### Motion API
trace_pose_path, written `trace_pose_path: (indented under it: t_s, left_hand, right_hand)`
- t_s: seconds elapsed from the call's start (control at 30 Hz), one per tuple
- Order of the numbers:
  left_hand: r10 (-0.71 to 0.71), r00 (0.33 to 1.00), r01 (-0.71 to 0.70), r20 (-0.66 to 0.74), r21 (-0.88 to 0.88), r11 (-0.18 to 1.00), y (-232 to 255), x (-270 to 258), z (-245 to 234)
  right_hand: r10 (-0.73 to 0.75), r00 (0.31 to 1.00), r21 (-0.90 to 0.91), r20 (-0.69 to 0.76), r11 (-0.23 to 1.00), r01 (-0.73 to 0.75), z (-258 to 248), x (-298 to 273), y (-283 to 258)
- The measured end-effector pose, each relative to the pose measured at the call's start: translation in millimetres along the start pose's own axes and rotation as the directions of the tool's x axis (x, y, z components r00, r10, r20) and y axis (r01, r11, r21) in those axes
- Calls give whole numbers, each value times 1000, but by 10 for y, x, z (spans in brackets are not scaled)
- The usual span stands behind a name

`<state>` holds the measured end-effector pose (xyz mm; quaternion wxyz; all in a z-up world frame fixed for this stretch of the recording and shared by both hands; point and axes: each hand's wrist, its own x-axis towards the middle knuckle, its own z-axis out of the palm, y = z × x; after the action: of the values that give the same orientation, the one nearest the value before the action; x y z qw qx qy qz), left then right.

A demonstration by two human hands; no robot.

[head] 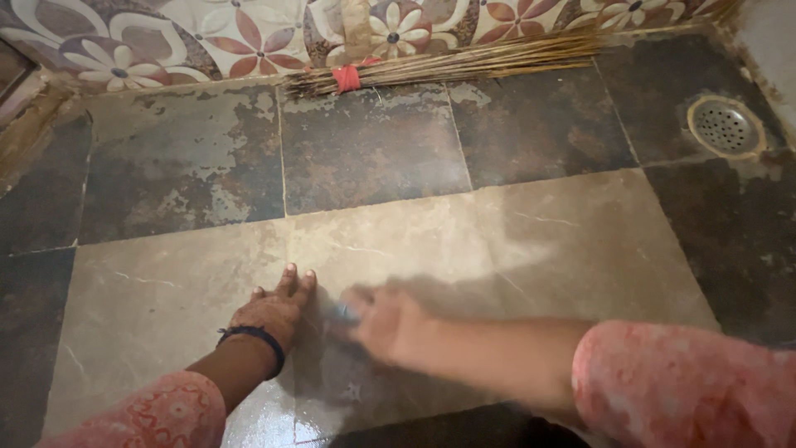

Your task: The person scrubs floor tiles with a handheld brush and a small piece of abrasive material, then places a soap bar into a plastic dish.

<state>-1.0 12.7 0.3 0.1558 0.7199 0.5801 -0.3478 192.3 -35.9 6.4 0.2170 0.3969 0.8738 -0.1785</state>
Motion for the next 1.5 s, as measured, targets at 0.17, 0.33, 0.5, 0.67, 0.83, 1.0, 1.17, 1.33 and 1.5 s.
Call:
trace_pose_path:
  t_s: [0.17,0.33,0.5,0.67,0.83,1.0,1.17,1.33,1.5]
  left_hand:
    - [32,998,-32,-54,-1,999,-48,45,51]
    - [30,999,-29,-28,30,999,-8,-79,-78]
    - [14,1000,-14,9,35,999,25,-168,-162]
    - [55,998,-54,-16,63,997,16,-198,-124]
    - [129,991,-119,-39,193,974,-2,-223,-40]
    - [147,987,-135,-58,176,975,-2,-249,-36]
    - [114,991,-104,-63,140,985,24,-176,-10]
    - [117,990,-108,-79,111,988,-10,-27,133]
    - [141,969,-164,-201,-102,981,-150,168,380]
  right_hand:
    - [-91,992,-41,86,995,94,-154,-50,-13]
    - [4,999,-84,32,997,-1,-275,-18,306]
    - [253,967,50,-31,967,-251,-363,-53,648]
    - [297,954,41,40,954,-298,-438,-99,591]
    - [102,995,-42,24,994,-101,-152,-33,267]
    - [-100,989,-24,-112,995,98,105,-95,12]
    - [-81,993,-106,-90,992,72,-27,-116,217]
    - [162,985,27,56,986,-164,-143,-16,663]
    - [449,873,453,-193,829,-326,210,217,974]
